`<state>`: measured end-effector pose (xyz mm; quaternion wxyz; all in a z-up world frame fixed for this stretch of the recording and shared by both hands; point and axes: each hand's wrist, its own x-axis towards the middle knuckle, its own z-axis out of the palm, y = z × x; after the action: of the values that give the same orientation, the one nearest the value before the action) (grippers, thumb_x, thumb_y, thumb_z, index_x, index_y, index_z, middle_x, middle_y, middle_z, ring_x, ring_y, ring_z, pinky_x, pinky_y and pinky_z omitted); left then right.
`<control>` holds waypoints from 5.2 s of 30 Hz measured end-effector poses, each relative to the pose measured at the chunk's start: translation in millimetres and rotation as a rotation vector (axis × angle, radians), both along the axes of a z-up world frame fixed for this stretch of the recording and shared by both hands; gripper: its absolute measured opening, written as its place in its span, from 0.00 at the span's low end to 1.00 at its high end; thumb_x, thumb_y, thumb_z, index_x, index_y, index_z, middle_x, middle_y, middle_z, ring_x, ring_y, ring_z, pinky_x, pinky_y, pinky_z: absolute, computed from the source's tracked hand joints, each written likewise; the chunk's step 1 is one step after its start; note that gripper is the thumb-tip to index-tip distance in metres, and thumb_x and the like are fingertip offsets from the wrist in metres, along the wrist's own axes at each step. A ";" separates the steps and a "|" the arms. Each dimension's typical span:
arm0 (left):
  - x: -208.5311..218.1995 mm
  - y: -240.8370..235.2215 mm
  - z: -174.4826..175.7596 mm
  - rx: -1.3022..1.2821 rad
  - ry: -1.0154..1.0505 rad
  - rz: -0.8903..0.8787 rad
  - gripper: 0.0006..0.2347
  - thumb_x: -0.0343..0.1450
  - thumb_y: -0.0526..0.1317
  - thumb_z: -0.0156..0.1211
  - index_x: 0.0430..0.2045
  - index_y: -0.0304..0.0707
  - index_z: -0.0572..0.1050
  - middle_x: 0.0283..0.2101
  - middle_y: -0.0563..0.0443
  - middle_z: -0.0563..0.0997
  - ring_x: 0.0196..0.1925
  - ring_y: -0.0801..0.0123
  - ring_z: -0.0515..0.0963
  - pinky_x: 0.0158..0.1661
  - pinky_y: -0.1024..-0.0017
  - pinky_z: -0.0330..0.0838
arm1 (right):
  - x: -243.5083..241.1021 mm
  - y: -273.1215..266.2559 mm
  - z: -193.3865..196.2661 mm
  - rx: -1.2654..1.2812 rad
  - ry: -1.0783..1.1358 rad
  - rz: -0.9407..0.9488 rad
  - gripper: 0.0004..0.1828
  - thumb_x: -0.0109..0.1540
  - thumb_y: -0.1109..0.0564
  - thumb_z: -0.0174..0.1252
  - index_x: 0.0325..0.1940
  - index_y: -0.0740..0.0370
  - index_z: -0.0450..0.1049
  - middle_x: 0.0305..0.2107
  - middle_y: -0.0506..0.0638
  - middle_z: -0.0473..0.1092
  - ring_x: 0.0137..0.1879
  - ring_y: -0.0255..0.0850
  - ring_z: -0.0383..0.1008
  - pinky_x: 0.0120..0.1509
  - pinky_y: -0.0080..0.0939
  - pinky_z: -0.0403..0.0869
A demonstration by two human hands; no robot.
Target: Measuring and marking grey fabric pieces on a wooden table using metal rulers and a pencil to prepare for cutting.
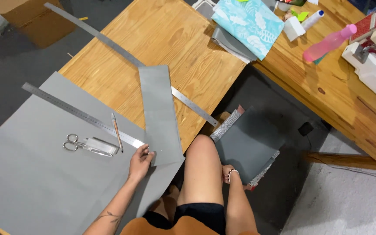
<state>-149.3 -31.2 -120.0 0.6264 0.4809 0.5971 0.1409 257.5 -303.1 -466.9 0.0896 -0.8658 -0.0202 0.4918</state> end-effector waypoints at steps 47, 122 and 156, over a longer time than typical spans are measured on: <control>52.5 2.9 52.8 -0.287 -0.317 0.532 0.27 0.77 0.53 0.49 0.69 0.37 0.58 0.72 0.26 0.53 0.75 0.35 0.51 0.69 0.41 0.46 | -83.8 283.3 237.5 0.674 0.590 0.411 0.19 0.70 0.50 0.54 0.61 0.63 0.73 0.39 0.49 0.78 0.41 0.32 0.79 0.47 0.35 0.80; 107.6 228.2 26.0 0.473 0.484 0.090 0.18 0.69 0.47 0.60 0.55 0.51 0.75 0.57 0.49 0.78 0.60 0.53 0.77 0.57 0.54 0.73 | -135.7 472.4 356.8 1.247 0.164 0.672 0.21 0.61 0.71 0.53 0.51 0.51 0.79 0.45 0.57 0.78 0.56 0.48 0.77 0.60 0.45 0.76; 83.5 205.4 61.9 0.565 0.632 0.130 0.22 0.67 0.25 0.51 0.52 0.50 0.76 0.51 0.47 0.77 0.55 0.47 0.79 0.54 0.53 0.76 | -55.8 423.9 299.6 1.266 -0.875 0.907 0.21 0.68 0.53 0.54 0.65 0.59 0.71 0.48 0.56 0.74 0.55 0.50 0.75 0.59 0.50 0.75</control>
<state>-65.7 174.2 -58.1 0.2459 0.6146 0.7267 0.1836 201.7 120.7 -167.3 0.3321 -0.6729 -0.6610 0.0022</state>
